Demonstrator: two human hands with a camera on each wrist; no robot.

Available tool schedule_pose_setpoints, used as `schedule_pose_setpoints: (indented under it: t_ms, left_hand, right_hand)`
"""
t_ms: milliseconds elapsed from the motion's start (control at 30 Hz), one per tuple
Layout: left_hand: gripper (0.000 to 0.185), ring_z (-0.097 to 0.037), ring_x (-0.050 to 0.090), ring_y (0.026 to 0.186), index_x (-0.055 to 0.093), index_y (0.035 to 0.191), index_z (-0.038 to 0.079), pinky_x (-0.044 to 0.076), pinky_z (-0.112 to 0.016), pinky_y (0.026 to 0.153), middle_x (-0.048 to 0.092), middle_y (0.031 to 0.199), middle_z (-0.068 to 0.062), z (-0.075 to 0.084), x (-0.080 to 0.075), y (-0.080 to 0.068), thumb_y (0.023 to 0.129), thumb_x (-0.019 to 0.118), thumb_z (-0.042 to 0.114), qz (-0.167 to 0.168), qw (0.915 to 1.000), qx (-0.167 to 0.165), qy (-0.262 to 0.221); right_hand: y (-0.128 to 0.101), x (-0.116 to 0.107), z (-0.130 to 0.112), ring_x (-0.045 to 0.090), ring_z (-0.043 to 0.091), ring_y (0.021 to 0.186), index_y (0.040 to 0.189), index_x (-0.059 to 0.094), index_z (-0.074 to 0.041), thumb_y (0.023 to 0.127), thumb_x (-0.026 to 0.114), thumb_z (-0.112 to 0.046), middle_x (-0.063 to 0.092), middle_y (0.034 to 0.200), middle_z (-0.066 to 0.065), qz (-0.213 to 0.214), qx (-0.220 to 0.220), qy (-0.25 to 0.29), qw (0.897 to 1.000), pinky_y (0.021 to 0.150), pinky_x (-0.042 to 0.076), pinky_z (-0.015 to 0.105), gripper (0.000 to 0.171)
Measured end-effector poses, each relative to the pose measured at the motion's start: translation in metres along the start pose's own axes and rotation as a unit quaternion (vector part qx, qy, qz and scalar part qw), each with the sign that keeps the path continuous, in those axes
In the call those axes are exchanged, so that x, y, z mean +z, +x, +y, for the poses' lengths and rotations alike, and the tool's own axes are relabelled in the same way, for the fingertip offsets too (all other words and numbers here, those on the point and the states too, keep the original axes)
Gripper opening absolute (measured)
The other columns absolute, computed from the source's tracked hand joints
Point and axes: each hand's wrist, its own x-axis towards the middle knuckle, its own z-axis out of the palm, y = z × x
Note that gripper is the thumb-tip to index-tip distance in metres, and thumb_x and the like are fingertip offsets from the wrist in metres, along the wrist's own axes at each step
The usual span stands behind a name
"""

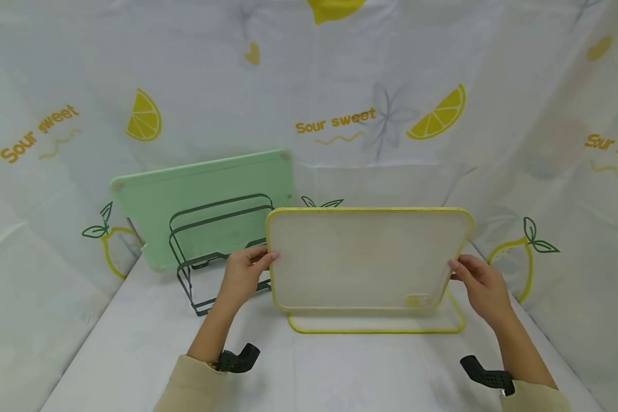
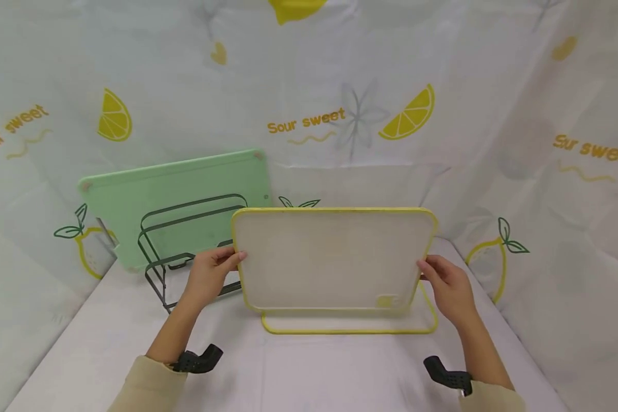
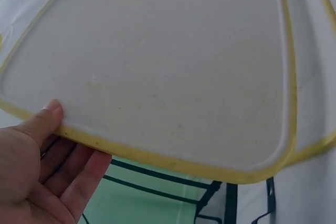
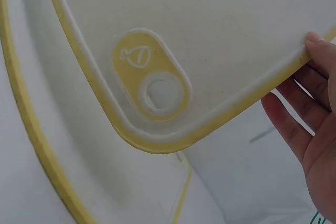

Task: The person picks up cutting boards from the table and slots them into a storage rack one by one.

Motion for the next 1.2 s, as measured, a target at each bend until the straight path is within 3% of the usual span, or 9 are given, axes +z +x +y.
schedule_pose_setpoints:
  t_ms: [333, 567, 733, 867, 1000, 1200]
  left_hand:
    - [0.037, -0.022, 0.076, 0.094, 0.07, 0.124, 0.002, 0.061, -0.042, 0.09, 0.075, 0.113, -0.019, 0.02, -0.052, 0.005, 0.1, 0.065, 0.029, -0.016, 0.9995, -0.012, 0.024]
    - [0.038, -0.002, 0.074, 0.081, 0.07, 0.124, -0.001, 0.063, -0.028, 0.08, 0.074, 0.115, -0.022, 0.034, -0.088, 0.01, 0.1, 0.066, 0.027, 0.002, 0.9984, 0.013, 0.054]
    - [0.042, 0.006, 0.071, 0.081, 0.067, 0.126, -0.005, 0.061, -0.022, 0.08, 0.073, 0.118, -0.022, 0.043, -0.115, 0.013, 0.101, 0.064, 0.029, 0.009, 0.9984, 0.01, 0.055]
    - [0.047, 0.01, 0.069, 0.08, 0.065, 0.128, -0.006, 0.059, -0.015, 0.079, 0.075, 0.105, 0.004, 0.054, -0.139, 0.014, 0.101, 0.063, 0.033, 0.025, 0.9973, -0.001, 0.068]
    - [0.051, 0.013, 0.068, 0.077, 0.064, 0.131, -0.006, 0.056, -0.01, 0.076, 0.066, 0.087, 0.032, 0.065, -0.157, 0.019, 0.1, 0.064, 0.035, 0.051, 0.9958, 0.0, 0.075]
    - [0.053, 0.013, 0.069, 0.075, 0.061, 0.133, -0.009, 0.058, -0.011, 0.075, 0.064, 0.083, 0.037, 0.08, -0.182, 0.028, 0.1, 0.064, 0.033, 0.072, 0.9948, 0.012, 0.07]
  right_hand:
    - [0.044, 0.004, -0.038, 0.064, -0.011, 0.084, 0.114, 0.066, 0.007, 0.104, 0.057, -0.01, 0.065, 0.092, -0.029, -0.052, -0.056, 0.021, 0.997, 0.076, 0.054, 0.008, 0.022]
    - [0.075, 0.013, -0.068, 0.064, -0.008, 0.083, 0.112, 0.065, 0.008, 0.104, 0.057, -0.011, 0.066, 0.09, -0.025, -0.087, -0.078, 0.037, 0.993, 0.075, 0.055, 0.009, 0.022]
    - [0.1, 0.022, -0.093, 0.065, -0.006, 0.081, 0.11, 0.067, 0.007, 0.103, 0.059, -0.012, 0.066, 0.089, -0.024, -0.097, -0.098, 0.044, 0.989, 0.073, 0.055, 0.011, 0.022]
    - [0.119, 0.033, -0.113, 0.066, -0.005, 0.08, 0.111, 0.068, 0.006, 0.103, 0.06, -0.013, 0.067, 0.089, -0.022, -0.106, -0.113, 0.056, 0.986, 0.072, 0.057, 0.013, 0.022]
    - [0.137, 0.041, -0.131, 0.066, -0.005, 0.08, 0.11, 0.066, 0.008, 0.103, 0.059, -0.01, 0.067, 0.09, -0.017, -0.114, -0.125, 0.069, 0.983, 0.072, 0.058, 0.016, 0.021]
    - [0.166, 0.047, -0.159, 0.066, -0.006, 0.08, 0.111, 0.064, 0.009, 0.102, 0.06, -0.009, 0.067, 0.092, -0.008, -0.127, -0.141, 0.071, 0.979, 0.072, 0.058, 0.015, 0.021]
